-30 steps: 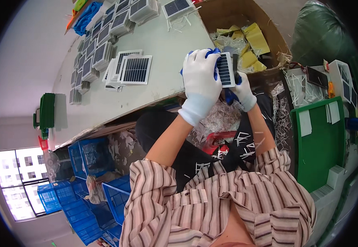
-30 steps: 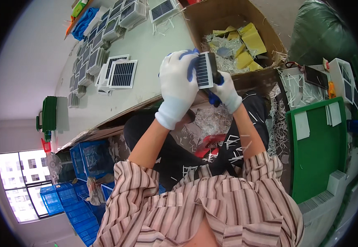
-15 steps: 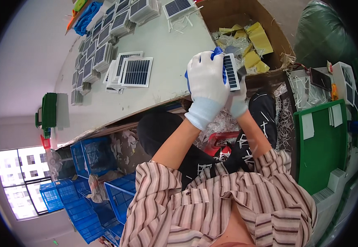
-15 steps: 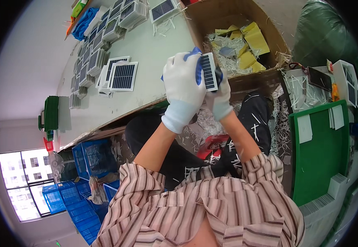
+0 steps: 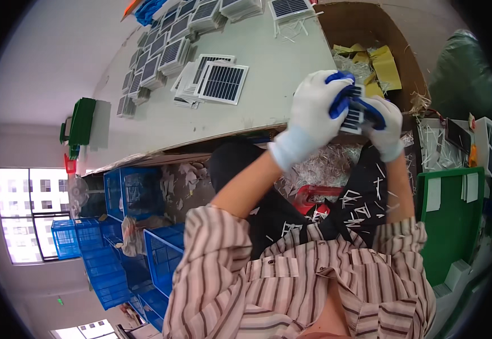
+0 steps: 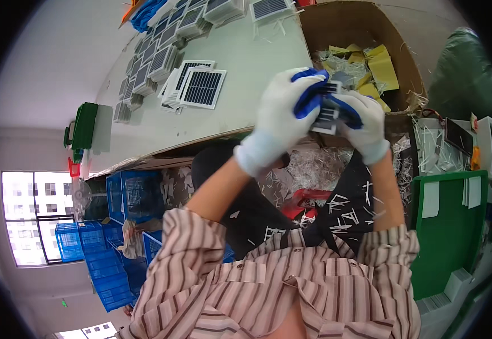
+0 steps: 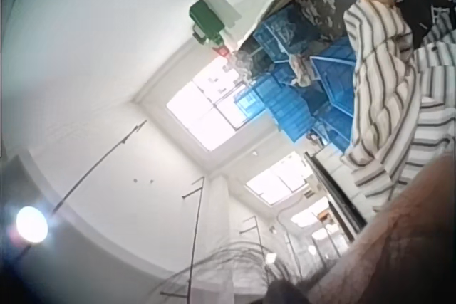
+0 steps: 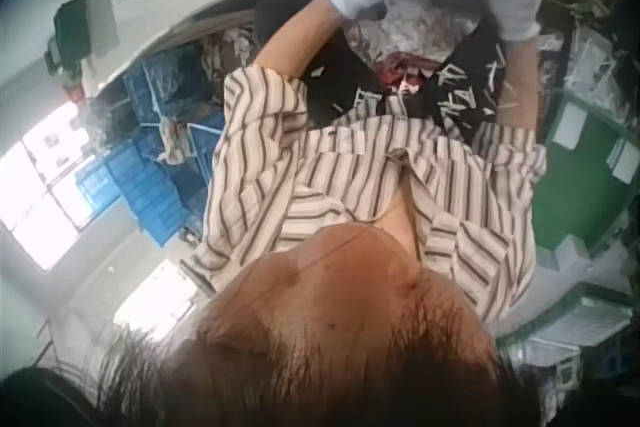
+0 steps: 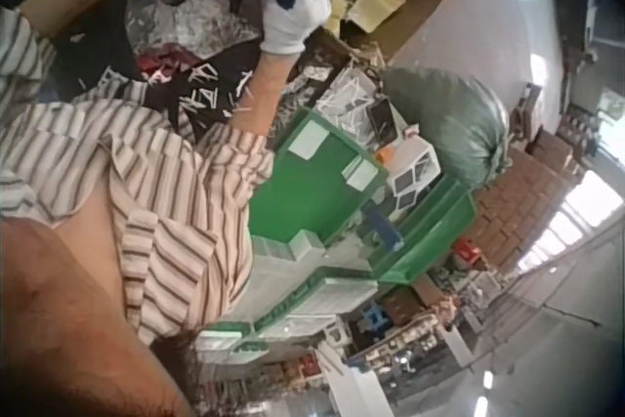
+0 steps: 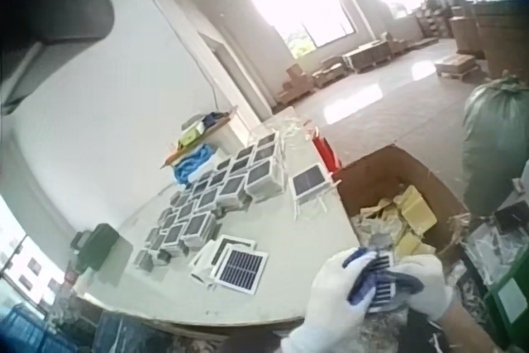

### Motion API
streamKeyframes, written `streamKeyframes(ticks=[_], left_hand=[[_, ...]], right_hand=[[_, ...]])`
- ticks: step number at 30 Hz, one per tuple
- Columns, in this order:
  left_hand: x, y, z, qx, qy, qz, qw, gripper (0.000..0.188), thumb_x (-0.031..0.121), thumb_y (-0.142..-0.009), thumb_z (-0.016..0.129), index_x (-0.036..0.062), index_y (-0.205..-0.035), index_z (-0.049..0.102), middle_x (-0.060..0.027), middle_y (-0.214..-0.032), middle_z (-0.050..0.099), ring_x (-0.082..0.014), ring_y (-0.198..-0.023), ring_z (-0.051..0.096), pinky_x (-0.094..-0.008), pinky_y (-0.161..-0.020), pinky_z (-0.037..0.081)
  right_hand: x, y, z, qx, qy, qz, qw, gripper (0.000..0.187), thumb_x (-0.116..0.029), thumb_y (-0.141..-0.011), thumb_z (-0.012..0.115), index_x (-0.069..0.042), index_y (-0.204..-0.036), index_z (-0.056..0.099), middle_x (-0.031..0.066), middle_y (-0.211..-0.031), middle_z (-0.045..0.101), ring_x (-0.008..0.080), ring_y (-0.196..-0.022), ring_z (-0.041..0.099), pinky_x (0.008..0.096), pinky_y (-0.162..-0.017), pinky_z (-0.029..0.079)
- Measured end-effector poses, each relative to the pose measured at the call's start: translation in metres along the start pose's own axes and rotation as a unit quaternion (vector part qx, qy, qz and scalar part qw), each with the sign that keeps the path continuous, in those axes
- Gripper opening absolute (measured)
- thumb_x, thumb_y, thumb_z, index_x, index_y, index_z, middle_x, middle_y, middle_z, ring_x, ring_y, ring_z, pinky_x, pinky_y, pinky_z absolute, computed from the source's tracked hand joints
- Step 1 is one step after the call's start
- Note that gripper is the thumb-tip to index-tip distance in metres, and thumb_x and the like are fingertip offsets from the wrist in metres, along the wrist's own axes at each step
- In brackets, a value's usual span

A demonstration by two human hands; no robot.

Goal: Using a hand tool to scrape off excess material or adhesive from the edges of small solar panels at a factory workbench.

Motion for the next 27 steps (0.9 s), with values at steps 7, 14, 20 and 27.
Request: streamKeyframes(ticks=[7, 14, 20, 27], left_hand=[[-0.119, 0.016, -0.138, -0.258, -0.305, -0.010, 0.916, 0.086, 0.032, -0.062, 0.078, 0.0046, -0.136, 0.044, -0.0190, -0.140, 0.042, -0.0368, -0.136, 0.027, -0.0443, -0.113, 0.018], [-0.088, 0.004, -0.141, -0.195, -0.281, 0.041, 0.939, 0.048, 0.000, -0.066, 0.066, 0.0039, -0.113, 0.062, -0.0156, -0.117, 0.060, -0.0336, -0.108, 0.056, -0.0395, -0.094, 0.044], [-0.017, 0.014, -0.065, -0.040, -0.276, 0.168, 0.945, 0.039, 0.007, -0.065, 0.072, 0.0084, -0.104, 0.065, -0.0126, -0.107, 0.063, -0.0313, -0.098, 0.061, -0.0413, -0.087, 0.047], [-0.010, -0.006, -0.039, -0.016, -0.188, 0.054, 0.981, 0.069, 0.035, -0.061, 0.080, 0.0052, -0.118, 0.057, -0.0158, -0.122, 0.055, -0.0341, -0.118, 0.048, -0.0424, -0.100, 0.038]], right_hand=[[0.056, 0.118, -0.151, 0.103, -0.051, 0.298, 0.948, 0.014, -0.008, -0.083, 0.061, 0.004, -0.090, 0.065, 0.0085, -0.083, 0.065, 0.0117, -0.069, 0.061, 0.0237, -0.064, 0.048], [0.118, 0.229, -0.256, -0.126, 0.046, 0.640, 0.757, 0.024, -0.020, -0.073, 0.073, -0.006, -0.068, 0.055, 0.0006, -0.054, 0.051, 0.0091, -0.043, 0.048, 0.0249, -0.038, 0.037], [0.152, 0.266, -0.231, -0.171, 0.203, 0.579, 0.771, 0.028, -0.025, -0.070, 0.073, -0.001, -0.082, 0.062, 0.0072, -0.064, 0.061, 0.0152, -0.057, 0.057, 0.0310, -0.055, 0.047], [0.089, 0.177, -0.127, 0.056, 0.071, 0.426, 0.900, 0.015, -0.008, -0.084, 0.064, -0.002, -0.098, 0.062, 0.0029, -0.084, 0.065, 0.0078, -0.073, 0.058, 0.0239, -0.069, 0.048]])
Point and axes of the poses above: each hand's wrist, its own y-axis away from the middle knuckle, its own z-axis out of the palm, x = y × z, the point moved 5 cm from there along -y, towards the middle knuckle
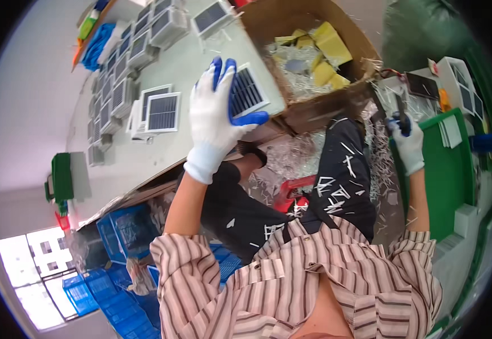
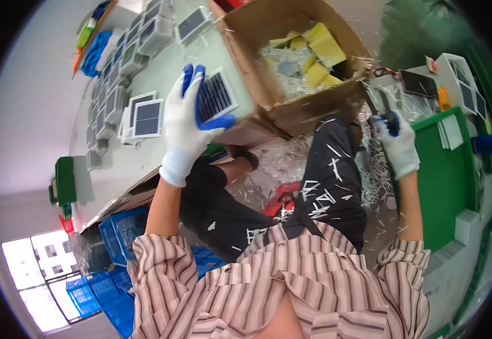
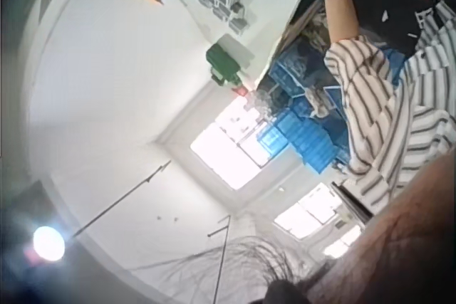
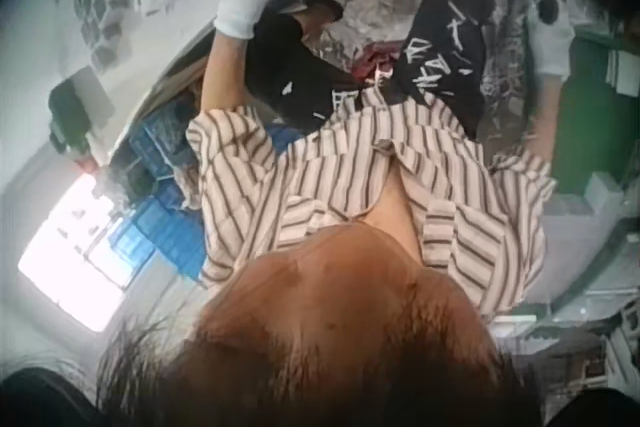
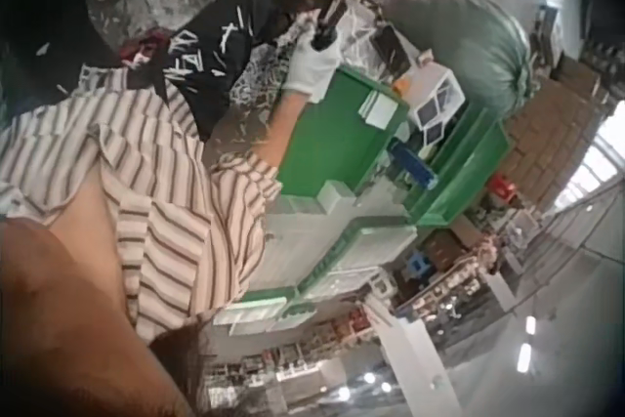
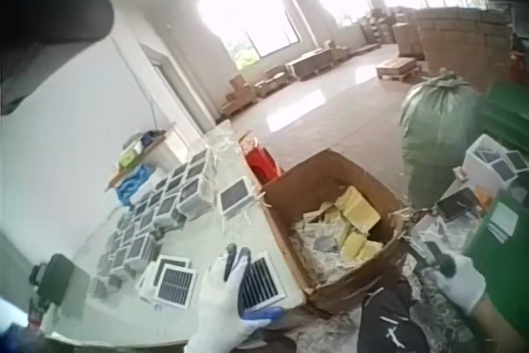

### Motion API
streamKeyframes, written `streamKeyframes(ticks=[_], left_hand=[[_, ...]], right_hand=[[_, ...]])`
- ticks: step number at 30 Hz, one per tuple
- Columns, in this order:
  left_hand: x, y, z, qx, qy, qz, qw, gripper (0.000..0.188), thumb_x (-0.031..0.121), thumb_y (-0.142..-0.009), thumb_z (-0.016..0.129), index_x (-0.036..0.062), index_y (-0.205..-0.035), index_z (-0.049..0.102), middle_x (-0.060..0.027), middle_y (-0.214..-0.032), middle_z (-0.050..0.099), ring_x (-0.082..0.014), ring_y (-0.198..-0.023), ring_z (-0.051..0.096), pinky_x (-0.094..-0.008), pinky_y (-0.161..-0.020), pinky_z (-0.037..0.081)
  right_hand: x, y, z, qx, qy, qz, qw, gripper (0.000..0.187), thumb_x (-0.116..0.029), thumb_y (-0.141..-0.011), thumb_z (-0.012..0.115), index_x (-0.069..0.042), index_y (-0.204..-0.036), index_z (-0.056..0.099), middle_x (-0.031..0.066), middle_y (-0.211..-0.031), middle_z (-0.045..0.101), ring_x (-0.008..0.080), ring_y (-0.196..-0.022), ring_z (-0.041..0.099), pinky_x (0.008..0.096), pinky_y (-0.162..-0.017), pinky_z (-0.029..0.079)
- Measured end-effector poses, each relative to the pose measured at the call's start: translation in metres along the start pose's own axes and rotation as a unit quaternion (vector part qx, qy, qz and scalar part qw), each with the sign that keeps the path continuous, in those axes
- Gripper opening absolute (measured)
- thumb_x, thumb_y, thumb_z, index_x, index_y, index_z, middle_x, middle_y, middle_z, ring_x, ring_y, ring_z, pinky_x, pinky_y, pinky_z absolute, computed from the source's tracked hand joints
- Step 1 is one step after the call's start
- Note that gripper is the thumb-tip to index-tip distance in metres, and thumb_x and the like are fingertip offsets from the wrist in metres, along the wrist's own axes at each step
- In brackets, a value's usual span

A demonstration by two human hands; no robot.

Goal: Using a hand tool to scrape off excess material or adhesive from the edges of small solar panels at a factory workbench.

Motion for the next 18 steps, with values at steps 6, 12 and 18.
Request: streamKeyframes(ticks=[6, 12, 18], left_hand=[[-0.040, -0.001, -0.005, -0.215, 0.047, 0.013, 0.975, 0.073, 0.028, -0.066, 0.077, -0.0006, -0.128, 0.049, -0.0205, -0.132, 0.049, -0.0349, -0.122, 0.046, -0.0389, -0.103, 0.036], [-0.073, 0.006, -0.029, -0.172, 0.146, -0.068, 0.972, 0.046, 0.005, -0.072, 0.067, 0.0032, -0.117, 0.060, -0.0192, -0.120, 0.058, -0.0342, -0.112, 0.055, -0.0333, -0.095, 0.043], [0.030, 0.007, -0.003, 0.025, -0.076, 0.127, 0.989, 0.044, 0.016, -0.063, 0.075, 0.0124, -0.105, 0.064, -0.0114, -0.111, 0.060, -0.0314, -0.105, 0.057, -0.0439, -0.092, 0.045]], right_hand=[[-0.076, 0.010, 0.086, -0.116, -0.101, -0.083, 0.985, 0.015, -0.008, -0.084, 0.066, 0.000, -0.097, 0.063, 0.0019, -0.083, 0.065, 0.0074, -0.075, 0.058, 0.0225, -0.070, 0.047], [-0.079, 0.016, 0.105, -0.117, -0.245, 0.071, 0.960, 0.014, -0.003, -0.086, 0.061, 0.000, -0.099, 0.060, -0.0004, -0.084, 0.066, 0.0052, -0.076, 0.059, 0.0209, -0.067, 0.049], [-0.106, 0.021, 0.148, -0.174, -0.389, 0.089, 0.901, 0.015, -0.008, -0.089, 0.060, 0.000, -0.102, 0.058, 0.0056, -0.092, 0.065, 0.0081, -0.080, 0.061, 0.0226, -0.065, 0.052]])
Point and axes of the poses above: each hand's wrist, its own y-axis away from the middle knuckle, its own z-axis out of the palm, x = y × z, the point moved 5 cm from there along -y, towards the middle knuckle
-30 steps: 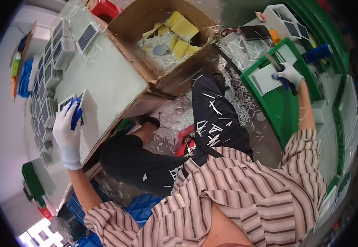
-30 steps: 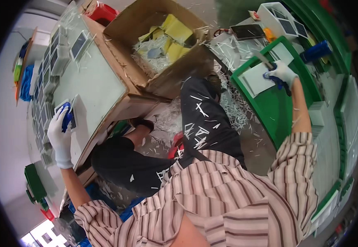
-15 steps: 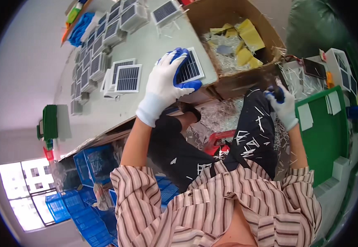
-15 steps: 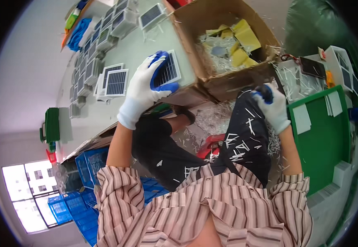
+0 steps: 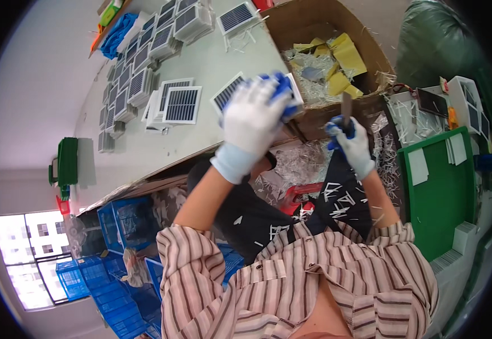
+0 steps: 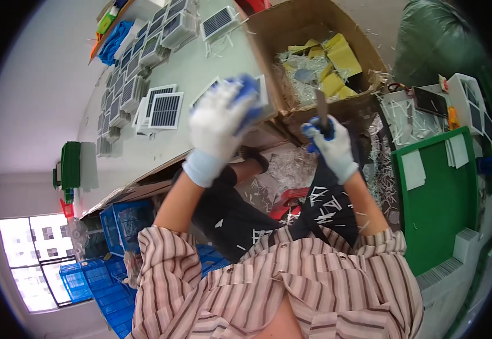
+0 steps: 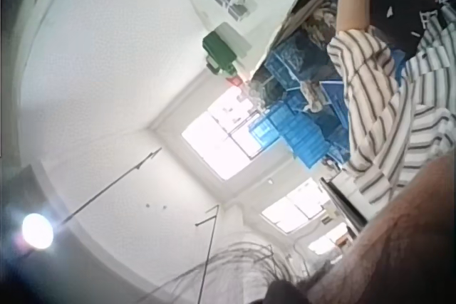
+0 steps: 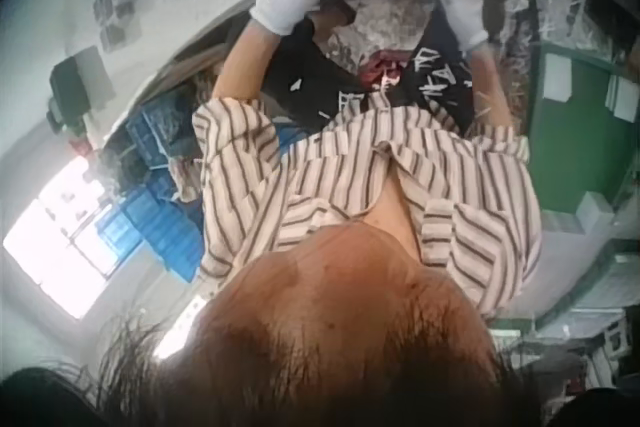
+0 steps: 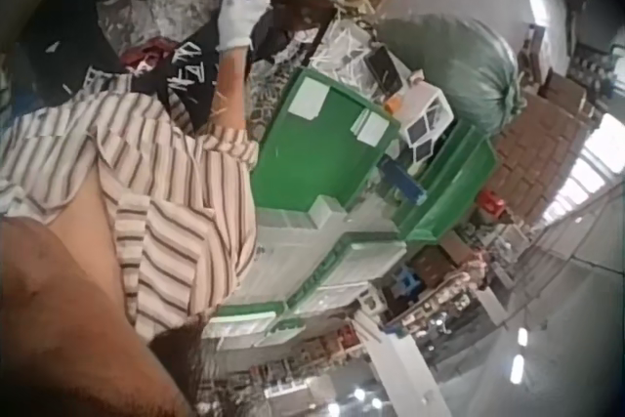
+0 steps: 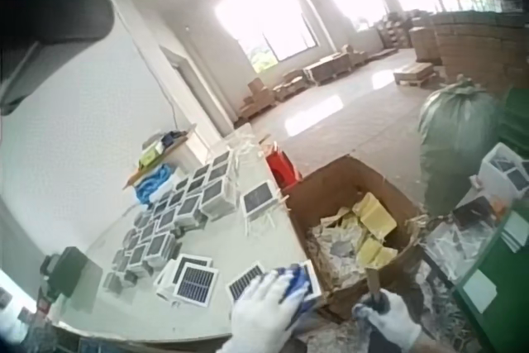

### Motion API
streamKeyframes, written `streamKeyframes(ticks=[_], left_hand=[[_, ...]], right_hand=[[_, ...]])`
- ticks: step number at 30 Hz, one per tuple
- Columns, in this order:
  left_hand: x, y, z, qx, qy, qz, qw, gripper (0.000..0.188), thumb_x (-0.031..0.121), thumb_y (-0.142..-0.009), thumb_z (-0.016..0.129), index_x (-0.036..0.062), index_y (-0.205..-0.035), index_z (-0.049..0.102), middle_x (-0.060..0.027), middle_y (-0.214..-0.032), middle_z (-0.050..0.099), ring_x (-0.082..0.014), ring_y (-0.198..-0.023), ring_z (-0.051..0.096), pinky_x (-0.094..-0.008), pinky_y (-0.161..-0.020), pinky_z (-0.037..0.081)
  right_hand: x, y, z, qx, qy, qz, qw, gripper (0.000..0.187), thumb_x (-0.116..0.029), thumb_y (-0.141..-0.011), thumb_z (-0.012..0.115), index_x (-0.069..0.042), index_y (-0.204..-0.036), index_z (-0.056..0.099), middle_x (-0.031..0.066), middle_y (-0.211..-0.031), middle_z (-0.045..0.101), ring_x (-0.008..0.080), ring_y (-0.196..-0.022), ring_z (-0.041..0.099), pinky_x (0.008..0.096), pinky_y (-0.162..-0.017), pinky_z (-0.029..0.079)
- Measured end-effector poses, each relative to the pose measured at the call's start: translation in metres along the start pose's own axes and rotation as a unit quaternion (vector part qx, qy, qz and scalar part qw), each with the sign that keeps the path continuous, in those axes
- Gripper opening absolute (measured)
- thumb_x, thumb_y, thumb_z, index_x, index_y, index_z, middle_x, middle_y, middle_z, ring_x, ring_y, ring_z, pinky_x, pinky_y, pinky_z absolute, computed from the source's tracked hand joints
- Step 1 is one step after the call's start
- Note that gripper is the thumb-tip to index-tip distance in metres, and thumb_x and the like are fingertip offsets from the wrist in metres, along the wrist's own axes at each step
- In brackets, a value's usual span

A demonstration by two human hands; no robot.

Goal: Using a hand tool to scrape off excess material or adhesive from the edges of small solar panels at a factory workbench.

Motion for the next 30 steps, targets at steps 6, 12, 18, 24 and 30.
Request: streamKeyframes(ticks=[6, 12, 18, 24, 30], left_hand=[[0.006, -0.005, 0.026, 0.055, 0.156, -0.188, 0.968, 0.041, 0.016, -0.068, 0.071, 0.0062, -0.107, 0.062, -0.0156, -0.111, 0.058, -0.0349, -0.106, 0.054, -0.0436, -0.092, 0.043], [0.011, -0.022, 0.051, 0.013, 0.072, -0.207, 0.976, 0.031, 0.009, -0.068, 0.065, 0.0056, -0.099, 0.062, -0.0121, -0.101, 0.058, -0.0313, -0.099, 0.054, -0.0418, -0.090, 0.041], [0.013, -0.021, 0.045, 0.053, 0.077, -0.216, 0.972, 0.032, 0.004, -0.070, 0.063, 0.0064, -0.102, 0.062, -0.0130, -0.100, 0.060, -0.0319, -0.096, 0.055, -0.0411, -0.086, 0.043], [0.016, -0.018, 0.045, 0.042, 0.056, -0.230, 0.971, 0.037, 0.006, -0.070, 0.064, 0.0059, -0.106, 0.061, -0.0144, -0.103, 0.058, -0.0337, -0.100, 0.054, -0.0426, -0.087, 0.043], [0.019, -0.022, 0.048, 0.020, 0.058, -0.227, 0.972, 0.039, 0.005, -0.068, 0.064, 0.0051, -0.106, 0.062, -0.0152, -0.104, 0.058, -0.0345, -0.101, 0.053, -0.0426, -0.089, 0.042]], right_hand=[[0.009, -0.014, 0.035, -0.035, -0.039, -0.022, 0.998, 0.013, -0.010, -0.083, 0.069, -0.002, -0.087, 0.060, -0.0001, -0.070, 0.058, 0.0052, -0.055, 0.052, 0.0208, -0.044, 0.044], [-0.017, -0.063, 0.045, -0.077, 0.066, -0.256, 0.961, 0.018, -0.018, -0.079, 0.067, -0.001, -0.079, 0.064, 0.0044, -0.069, 0.062, 0.0056, -0.059, 0.054, 0.0247, -0.054, 0.045], [0.001, 0.012, 0.072, -0.288, 0.212, -0.141, 0.923, 0.015, -0.012, -0.068, 0.074, -0.002, -0.073, 0.064, 0.0044, -0.070, 0.063, 0.0089, -0.063, 0.059, 0.0242, -0.057, 0.047], [0.014, -0.009, 0.059, 0.065, 0.094, -0.138, 0.984, 0.035, 0.000, -0.081, 0.063, -0.001, -0.114, 0.049, 0.0053, -0.096, 0.064, 0.0140, -0.080, 0.062, 0.0251, -0.075, 0.050], [0.029, -0.084, 0.094, -0.145, -0.512, -0.102, 0.841, 0.031, -0.024, -0.096, 0.048, -0.006, -0.121, 0.047, 0.0093, -0.121, 0.055, 0.0182, -0.106, 0.056, 0.0327, -0.092, 0.047]])
Point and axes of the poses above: each hand's wrist, its own y-axis away from the middle knuckle, its own z-axis out of the palm, x = y × z, the point moved 5 cm from there along -y, towards the middle knuckle
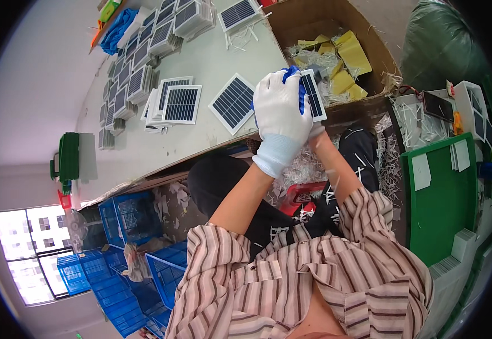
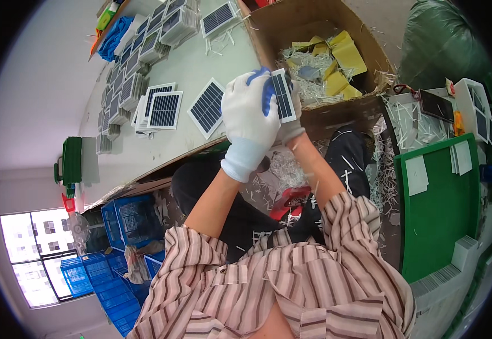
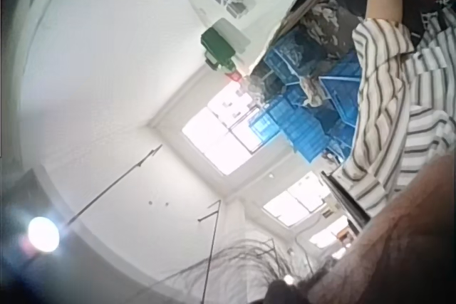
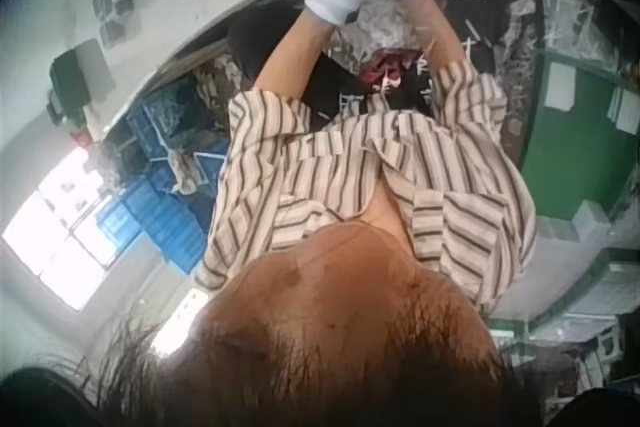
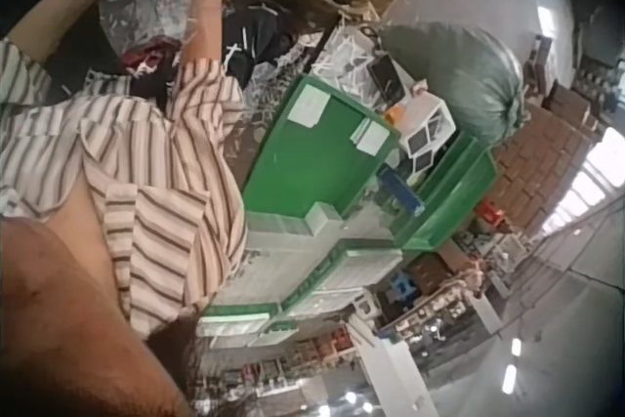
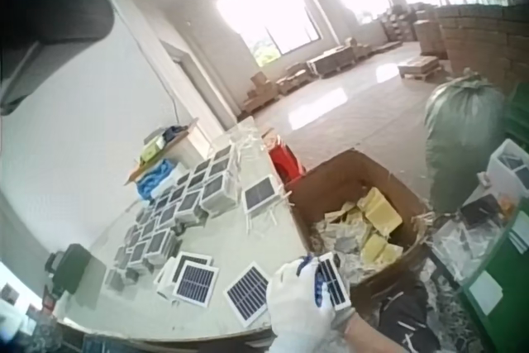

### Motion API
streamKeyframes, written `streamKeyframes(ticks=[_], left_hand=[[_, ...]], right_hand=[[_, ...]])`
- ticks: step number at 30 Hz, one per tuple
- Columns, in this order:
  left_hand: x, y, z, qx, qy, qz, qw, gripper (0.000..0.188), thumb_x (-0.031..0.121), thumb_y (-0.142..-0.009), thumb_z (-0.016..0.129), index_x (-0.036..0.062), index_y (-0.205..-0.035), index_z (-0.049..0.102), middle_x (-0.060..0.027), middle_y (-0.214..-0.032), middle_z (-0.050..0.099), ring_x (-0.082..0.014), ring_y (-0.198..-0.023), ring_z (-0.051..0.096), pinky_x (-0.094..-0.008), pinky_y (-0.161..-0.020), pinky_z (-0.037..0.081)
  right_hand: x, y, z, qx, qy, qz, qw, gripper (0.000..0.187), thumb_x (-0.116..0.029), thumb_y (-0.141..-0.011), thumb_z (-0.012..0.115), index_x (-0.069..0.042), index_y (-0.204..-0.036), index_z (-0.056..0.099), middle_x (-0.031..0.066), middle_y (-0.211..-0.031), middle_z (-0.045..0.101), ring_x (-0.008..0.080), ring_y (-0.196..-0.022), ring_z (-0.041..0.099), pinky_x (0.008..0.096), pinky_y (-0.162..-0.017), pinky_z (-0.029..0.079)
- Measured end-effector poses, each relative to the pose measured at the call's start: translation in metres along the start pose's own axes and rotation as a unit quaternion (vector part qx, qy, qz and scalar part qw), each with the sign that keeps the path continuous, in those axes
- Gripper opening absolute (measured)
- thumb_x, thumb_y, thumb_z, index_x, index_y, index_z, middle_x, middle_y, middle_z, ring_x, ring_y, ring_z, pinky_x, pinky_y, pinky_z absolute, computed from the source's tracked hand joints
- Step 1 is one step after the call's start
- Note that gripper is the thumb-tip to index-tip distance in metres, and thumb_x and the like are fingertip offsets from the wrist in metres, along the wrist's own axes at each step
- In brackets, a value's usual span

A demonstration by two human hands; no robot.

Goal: Using a hand tool to scrape off excess material or adhesive from the edges of small solar panels at a factory workbench.

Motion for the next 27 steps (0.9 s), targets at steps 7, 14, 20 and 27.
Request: streamKeyframes(ticks=[7, 14, 20, 27], left_hand=[[-0.005, 0.007, -0.014, -0.024, 0.110, 0.026, 0.993, 0.051, 0.008, -0.064, 0.072, 0.0077, -0.113, 0.059, -0.0159, -0.111, 0.056, -0.0367, -0.108, 0.050, -0.0424, -0.095, 0.039], [-0.016, 0.007, -0.016, -0.037, 0.003, 0.024, 0.999, 0.035, 0.006, -0.070, 0.066, 0.0039, -0.105, 0.061, -0.0149, -0.108, 0.058, -0.0349, -0.105, 0.052, -0.0423, -0.092, 0.041], [-0.020, 0.004, -0.005, -0.023, 0.005, -0.004, 1.000, 0.036, 0.006, -0.067, 0.064, 0.0037, -0.103, 0.059, -0.0144, -0.107, 0.055, -0.0331, -0.104, 0.050, -0.0422, -0.092, 0.040], [-0.011, 0.007, -0.006, 0.011, -0.001, -0.014, 1.000, 0.035, 0.006, -0.070, 0.064, 0.0049, -0.104, 0.060, -0.0150, -0.105, 0.058, -0.0348, -0.102, 0.052, -0.0426, -0.089, 0.042]], right_hand=[[0.004, 0.006, -0.006, 0.013, -0.009, 0.156, 0.988, 0.048, -0.047, -0.096, 0.040, -0.008, -0.122, 0.053, 0.0084, -0.109, 0.061, 0.0183, -0.098, 0.061, 0.0318, -0.090, 0.048], [-0.052, 0.036, 0.008, -0.013, 0.470, 0.051, 0.881, 0.017, -0.011, -0.078, 0.068, 0.000, -0.091, 0.063, 0.0020, -0.077, 0.064, 0.0066, -0.067, 0.058, 0.0231, -0.062, 0.048], [-0.028, 0.084, 0.068, -0.244, 0.617, 0.171, 0.728, 0.018, -0.006, -0.072, 0.068, -0.003, -0.090, 0.068, 0.0038, -0.070, 0.065, 0.0064, -0.063, 0.057, 0.0221, -0.059, 0.047], [-0.030, 0.070, 0.010, 0.075, 0.585, -0.089, 0.803, 0.033, 0.005, -0.080, 0.060, -0.001, -0.112, 0.049, 0.0050, -0.097, 0.063, 0.0142, -0.083, 0.062, 0.0284, -0.079, 0.051]])
Point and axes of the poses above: each hand's wrist, its own y-axis away from the middle knuckle, its own z-axis out of the palm, x = y × z, the point moved 5 cm from there along -y, towards the middle knuckle
